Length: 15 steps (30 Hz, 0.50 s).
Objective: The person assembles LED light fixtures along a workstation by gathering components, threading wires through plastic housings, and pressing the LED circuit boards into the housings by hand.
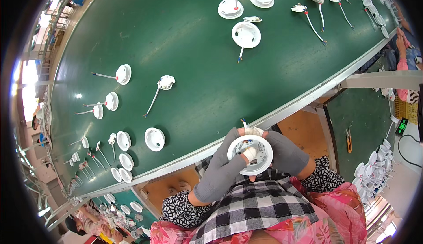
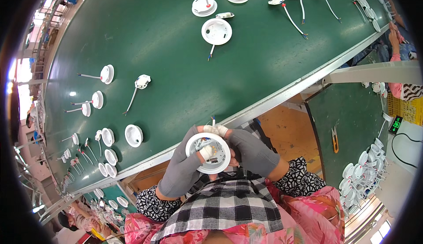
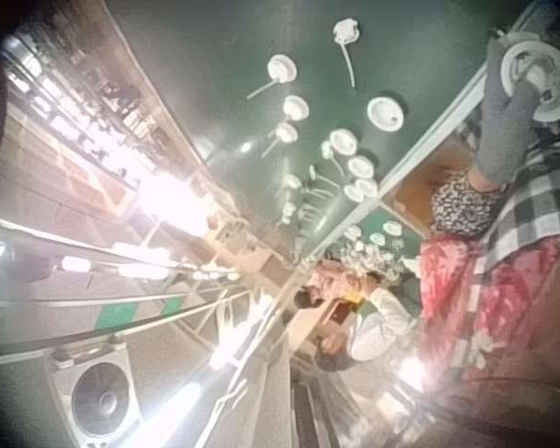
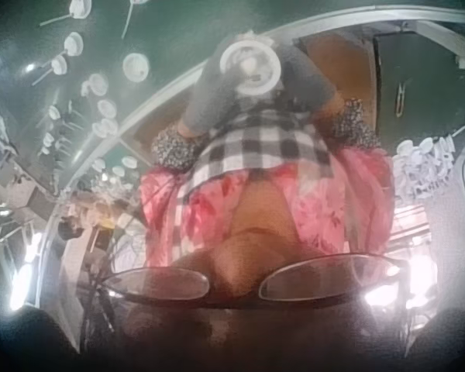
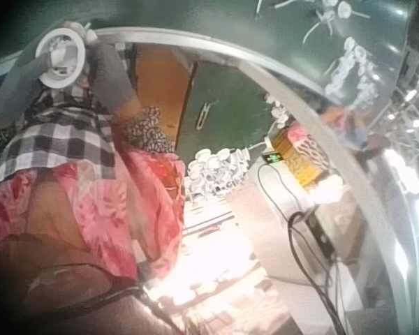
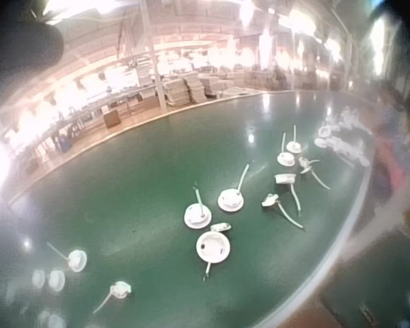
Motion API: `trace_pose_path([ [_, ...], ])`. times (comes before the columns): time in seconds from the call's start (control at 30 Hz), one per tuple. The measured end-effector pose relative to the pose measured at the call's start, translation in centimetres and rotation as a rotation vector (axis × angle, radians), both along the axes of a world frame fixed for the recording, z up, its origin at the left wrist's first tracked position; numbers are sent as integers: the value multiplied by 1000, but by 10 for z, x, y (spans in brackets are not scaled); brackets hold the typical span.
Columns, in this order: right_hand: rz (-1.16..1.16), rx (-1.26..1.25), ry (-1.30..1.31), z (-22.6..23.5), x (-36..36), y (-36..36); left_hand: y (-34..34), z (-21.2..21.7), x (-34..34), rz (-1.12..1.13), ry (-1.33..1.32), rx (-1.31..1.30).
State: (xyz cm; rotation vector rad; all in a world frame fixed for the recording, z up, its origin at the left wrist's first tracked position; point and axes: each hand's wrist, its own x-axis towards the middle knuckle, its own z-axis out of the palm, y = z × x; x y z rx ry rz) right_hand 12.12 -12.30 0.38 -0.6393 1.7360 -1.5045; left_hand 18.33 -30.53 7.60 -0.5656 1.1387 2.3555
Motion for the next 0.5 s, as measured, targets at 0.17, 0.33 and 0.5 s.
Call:
trace_pose_path([
  [0.17,-322,-77,-636,26,0,-11,-2,-6,7,73,-9,-39],
  [0.33,-248,-44,-137,30,-3,-10,-6,-6,5,102,-33,-61],
  [0.5,-238,52,70,33,0,-18,-5,-4,3,45,-47,-113],
])
